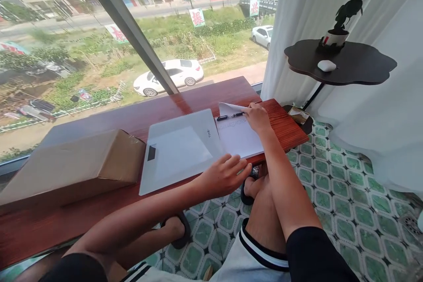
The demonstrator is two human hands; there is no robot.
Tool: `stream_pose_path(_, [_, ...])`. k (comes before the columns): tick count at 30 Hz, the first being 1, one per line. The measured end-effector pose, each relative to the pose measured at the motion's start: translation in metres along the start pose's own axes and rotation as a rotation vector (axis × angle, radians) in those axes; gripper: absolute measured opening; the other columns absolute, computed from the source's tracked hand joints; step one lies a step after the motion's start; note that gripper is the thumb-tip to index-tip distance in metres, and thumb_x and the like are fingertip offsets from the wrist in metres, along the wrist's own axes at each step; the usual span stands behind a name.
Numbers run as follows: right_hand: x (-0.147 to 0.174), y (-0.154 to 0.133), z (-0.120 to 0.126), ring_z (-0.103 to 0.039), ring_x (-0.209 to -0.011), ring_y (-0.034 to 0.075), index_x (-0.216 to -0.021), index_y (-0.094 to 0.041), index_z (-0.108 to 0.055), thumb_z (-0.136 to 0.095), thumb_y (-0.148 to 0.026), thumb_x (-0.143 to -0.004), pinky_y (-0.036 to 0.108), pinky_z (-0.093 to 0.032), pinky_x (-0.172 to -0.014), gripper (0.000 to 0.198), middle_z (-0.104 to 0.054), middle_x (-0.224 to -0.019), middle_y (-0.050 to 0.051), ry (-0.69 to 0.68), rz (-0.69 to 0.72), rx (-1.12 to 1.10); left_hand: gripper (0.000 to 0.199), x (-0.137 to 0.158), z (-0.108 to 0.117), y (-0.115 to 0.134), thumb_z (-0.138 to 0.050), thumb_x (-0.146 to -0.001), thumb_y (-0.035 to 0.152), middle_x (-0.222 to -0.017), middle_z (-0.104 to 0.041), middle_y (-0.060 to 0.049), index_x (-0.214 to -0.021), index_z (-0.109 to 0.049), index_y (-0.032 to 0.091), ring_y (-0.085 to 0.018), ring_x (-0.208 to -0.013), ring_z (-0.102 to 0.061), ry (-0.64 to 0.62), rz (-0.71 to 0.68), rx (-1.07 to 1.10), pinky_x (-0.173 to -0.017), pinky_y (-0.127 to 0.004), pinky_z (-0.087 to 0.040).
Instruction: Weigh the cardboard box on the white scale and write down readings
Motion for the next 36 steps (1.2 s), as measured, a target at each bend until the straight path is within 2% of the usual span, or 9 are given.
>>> stream_pose_path(4, [0.000, 0.000, -0.003, -0.058, -0.109, 0.027, -0.121, -0.022, -0.075, -0.056, -0.022, -0.099, 0.039, -0.045, -0.088, 0.029, -0.066, -0.111, 0.011, 0.027, 0.025, 0.011, 0.029, -0.033, -0.032, -0.005, -0.033, -0.105, 0.013, -0.100, -0.062, -0.011, -0.113, -0.060, 0.008, -0.020, -0.086, -0.055, -0.139, 0.031, -0.015, -0.063, -0.035, -0.037])
stream_pose_path(8, [0.000, -0.004, -0.002, -0.057, -0.113, 0.026, -0.110, -0.021, -0.076, -0.061, -0.025, -0.098, 0.039, -0.044, -0.091, 0.020, -0.066, -0.114, 0.010, 0.047, 0.059, 0.010, 0.030, -0.042, -0.048, -0.004, -0.031, -0.104, 0.012, -0.097, -0.058, -0.010, -0.115, -0.058, 0.007, -0.020, -0.083, -0.055, -0.200, 0.099, -0.012, -0.058, -0.034, -0.036])
stream_pose_path(11, [0.000, -0.005, -0.002, -0.057, -0.115, 0.027, -0.108, -0.020, -0.073, -0.066, -0.024, -0.095, 0.040, -0.043, -0.093, 0.015, -0.068, -0.115, 0.008, 0.049, 0.071, 0.010, 0.031, -0.040, -0.050, 0.000, -0.028, -0.105, 0.013, -0.096, -0.057, -0.009, -0.120, -0.056, 0.008, -0.019, -0.080, -0.054, -0.207, 0.146, 0.010, -0.054, -0.032, -0.034])
stream_pose_path(16, [0.000, -0.003, -0.005, -0.056, -0.116, 0.028, -0.116, -0.022, -0.072, -0.067, -0.020, -0.094, 0.042, -0.040, -0.094, 0.023, -0.070, -0.116, 0.008, 0.030, 0.088, 0.027, 0.033, -0.038, -0.051, 0.007, -0.027, -0.107, 0.018, -0.098, -0.057, -0.009, -0.123, -0.055, 0.010, -0.018, -0.080, -0.055, -0.205, 0.197, 0.044, -0.051, -0.031, -0.032])
stream_pose_path(20, [0.001, -0.001, -0.006, -0.056, -0.114, 0.027, -0.107, -0.022, -0.076, -0.067, -0.023, -0.095, 0.041, -0.041, -0.091, 0.015, -0.068, -0.113, 0.009, 0.022, 0.111, 0.056, 0.034, -0.035, -0.054, 0.010, -0.028, -0.106, 0.016, -0.105, -0.058, -0.011, -0.125, -0.055, 0.010, -0.018, -0.083, -0.055, -0.175, 0.207, 0.033, -0.051, -0.030, -0.034])
stream_pose_path(25, [0.001, 0.002, -0.008, -0.058, -0.109, 0.028, -0.106, -0.019, -0.070, -0.060, -0.023, -0.098, 0.040, -0.040, -0.087, 0.014, -0.069, -0.109, 0.011, 0.040, 0.102, 0.080, 0.037, -0.033, -0.061, 0.011, -0.029, -0.105, 0.014, -0.111, -0.058, -0.012, -0.133, -0.052, 0.009, -0.018, -0.083, -0.055, -0.143, 0.214, 0.044, -0.050, -0.030, -0.035])
stream_pose_path(28, [0.000, 0.005, -0.009, -0.059, -0.107, 0.029, -0.108, -0.017, -0.065, -0.050, -0.025, -0.102, 0.040, -0.039, -0.086, 0.018, -0.069, -0.111, 0.014, 0.079, 0.076, 0.073, 0.039, -0.032, -0.064, 0.011, -0.031, -0.105, 0.018, -0.110, -0.058, -0.012, -0.138, -0.049, 0.009, -0.019, -0.080, -0.054, -0.148, 0.226, 0.064, -0.050, -0.031, -0.035])
stream_pose_path(32, [-0.001, 0.011, -0.006, -0.060, -0.107, 0.031, -0.113, -0.016, -0.058, -0.040, -0.030, -0.104, 0.040, -0.041, -0.087, 0.025, -0.068, -0.115, 0.017, 0.150, 0.034, 0.040, 0.037, -0.033, -0.066, 0.011, -0.036, -0.102, 0.017, -0.107, -0.057, -0.011, -0.135, -0.050, 0.009, -0.018, -0.079, -0.055, -0.135, 0.247, 0.074, -0.052, -0.031, -0.036])
stream_pose_path(36, [0.001, 0.015, 0.000, -0.063, -0.099, 0.030, -0.114, -0.017, -0.053, -0.040, -0.038, -0.103, 0.039, -0.045, -0.083, 0.027, -0.069, -0.106, 0.016, 0.233, -0.005, -0.030, 0.039, -0.032, -0.068, 0.012, -0.042, -0.100, 0.018, -0.109, -0.057, -0.013, -0.137, -0.049, 0.007, -0.019, -0.080, -0.054, -0.130, 0.250, 0.084, -0.052, -0.032, -0.036])
Point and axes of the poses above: each hand's wrist, its own x-axis away from the middle knuckle, its own z-axis out of the back of the hand, y = z × x, the point moved 3 cm from there along -x, towards the middle knuckle
